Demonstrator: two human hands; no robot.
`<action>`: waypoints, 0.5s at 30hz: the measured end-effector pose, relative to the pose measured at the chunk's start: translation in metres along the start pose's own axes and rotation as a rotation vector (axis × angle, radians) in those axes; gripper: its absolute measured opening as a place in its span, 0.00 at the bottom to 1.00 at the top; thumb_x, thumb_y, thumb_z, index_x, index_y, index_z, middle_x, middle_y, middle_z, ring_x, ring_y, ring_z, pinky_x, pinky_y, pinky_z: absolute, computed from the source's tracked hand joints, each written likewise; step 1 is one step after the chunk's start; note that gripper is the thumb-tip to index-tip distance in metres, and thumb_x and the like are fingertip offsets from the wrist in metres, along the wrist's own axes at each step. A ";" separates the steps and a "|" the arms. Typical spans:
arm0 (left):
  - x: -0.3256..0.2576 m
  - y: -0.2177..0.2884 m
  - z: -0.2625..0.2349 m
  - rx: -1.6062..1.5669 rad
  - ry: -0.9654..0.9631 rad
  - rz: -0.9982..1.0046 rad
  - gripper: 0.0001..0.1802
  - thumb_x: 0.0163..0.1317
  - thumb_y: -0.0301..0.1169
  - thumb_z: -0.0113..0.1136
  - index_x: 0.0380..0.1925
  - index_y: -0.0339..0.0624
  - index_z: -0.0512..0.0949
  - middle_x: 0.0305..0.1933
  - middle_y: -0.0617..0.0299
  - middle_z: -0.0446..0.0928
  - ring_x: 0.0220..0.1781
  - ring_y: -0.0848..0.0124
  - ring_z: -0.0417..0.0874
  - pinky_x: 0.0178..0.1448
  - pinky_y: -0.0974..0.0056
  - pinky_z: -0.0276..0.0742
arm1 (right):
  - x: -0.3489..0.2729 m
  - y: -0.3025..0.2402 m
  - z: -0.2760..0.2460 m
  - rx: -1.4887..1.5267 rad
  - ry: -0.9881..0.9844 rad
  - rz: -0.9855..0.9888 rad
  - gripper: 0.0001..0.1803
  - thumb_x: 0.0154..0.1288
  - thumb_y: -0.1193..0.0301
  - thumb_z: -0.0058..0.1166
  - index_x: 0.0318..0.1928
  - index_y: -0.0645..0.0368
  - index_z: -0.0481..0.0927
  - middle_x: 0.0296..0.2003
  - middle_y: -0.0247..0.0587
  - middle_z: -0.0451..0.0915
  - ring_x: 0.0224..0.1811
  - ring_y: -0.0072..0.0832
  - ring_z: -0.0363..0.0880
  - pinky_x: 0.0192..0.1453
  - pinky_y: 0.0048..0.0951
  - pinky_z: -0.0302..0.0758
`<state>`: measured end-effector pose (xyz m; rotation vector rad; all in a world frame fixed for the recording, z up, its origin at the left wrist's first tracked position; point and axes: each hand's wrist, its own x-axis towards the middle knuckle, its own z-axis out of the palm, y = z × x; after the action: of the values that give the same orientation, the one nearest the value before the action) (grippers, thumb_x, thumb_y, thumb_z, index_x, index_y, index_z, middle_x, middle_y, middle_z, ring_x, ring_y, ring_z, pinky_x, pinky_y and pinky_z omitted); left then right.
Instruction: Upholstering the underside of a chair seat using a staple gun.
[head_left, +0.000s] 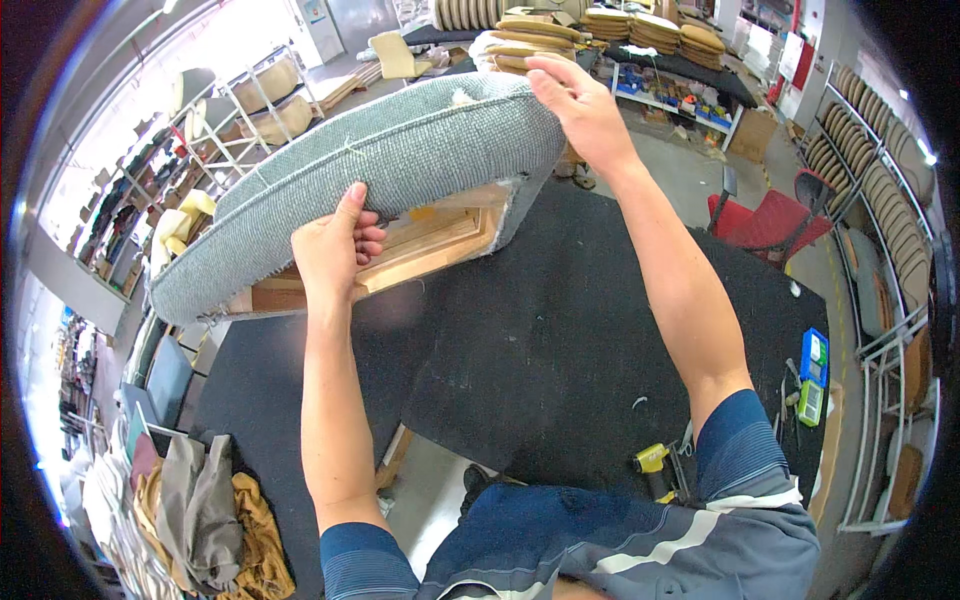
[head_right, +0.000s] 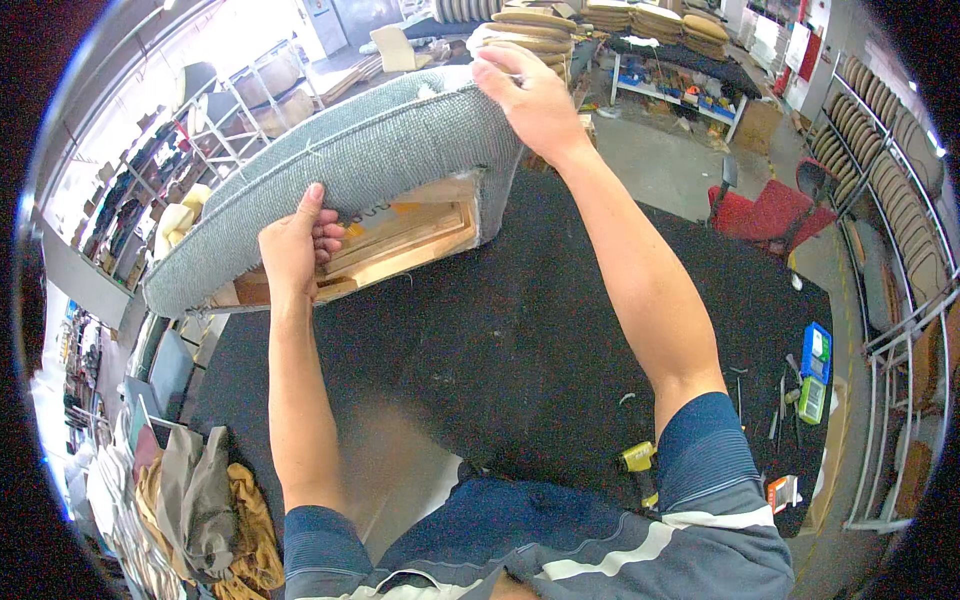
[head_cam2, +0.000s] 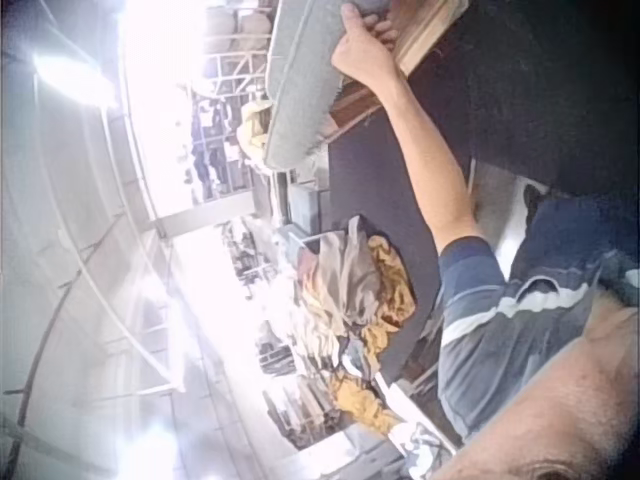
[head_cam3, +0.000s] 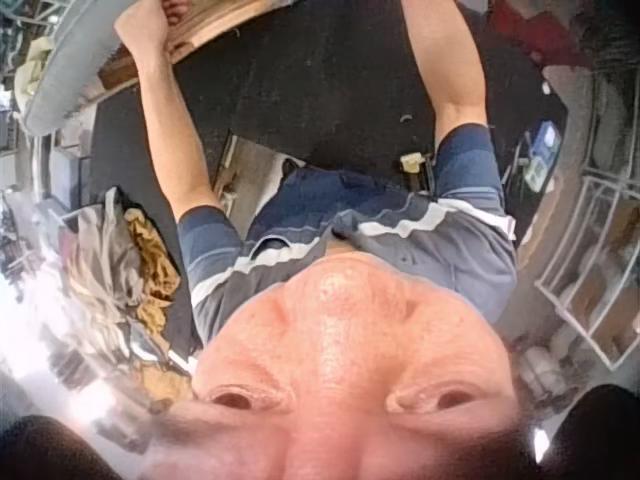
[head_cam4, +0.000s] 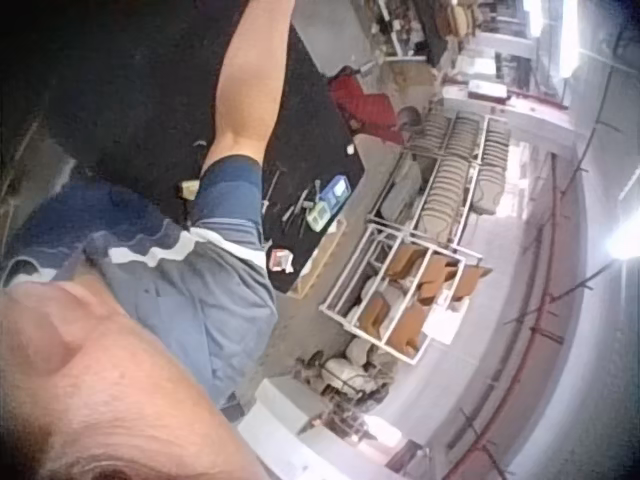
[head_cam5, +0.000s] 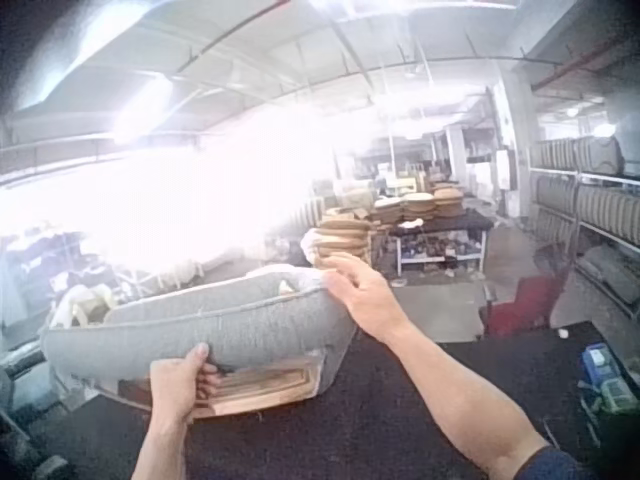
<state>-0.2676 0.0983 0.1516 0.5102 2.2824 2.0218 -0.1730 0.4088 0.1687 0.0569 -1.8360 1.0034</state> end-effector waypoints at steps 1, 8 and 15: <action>0.007 0.004 0.002 0.016 0.008 0.013 0.30 0.66 0.53 0.66 0.32 0.29 0.84 0.23 0.56 0.82 0.19 0.75 0.79 0.24 0.73 0.71 | 0.010 0.003 0.005 -0.177 -0.015 -0.174 0.16 0.75 0.63 0.57 0.52 0.60 0.85 0.51 0.32 0.84 0.54 0.22 0.77 0.64 0.27 0.69; 0.040 0.016 0.008 -0.031 0.039 0.042 0.30 0.65 0.52 0.68 0.32 0.28 0.83 0.24 0.55 0.82 0.20 0.75 0.78 0.25 0.71 0.70 | 0.057 0.002 0.024 -0.378 -0.168 -0.037 0.13 0.67 0.65 0.62 0.45 0.61 0.87 0.48 0.40 0.87 0.51 0.31 0.83 0.60 0.33 0.74; 0.053 0.020 0.008 -0.004 0.055 0.047 0.30 0.65 0.52 0.68 0.31 0.29 0.84 0.24 0.55 0.83 0.21 0.75 0.79 0.25 0.72 0.70 | 0.071 -0.011 0.074 -0.484 -0.200 -0.281 0.12 0.67 0.58 0.58 0.42 0.45 0.89 0.39 0.43 0.88 0.45 0.43 0.85 0.53 0.42 0.79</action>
<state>-0.3117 0.1229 0.1796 0.5195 2.3183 2.0870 -0.2585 0.3800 0.2188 0.1202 -2.1376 0.3533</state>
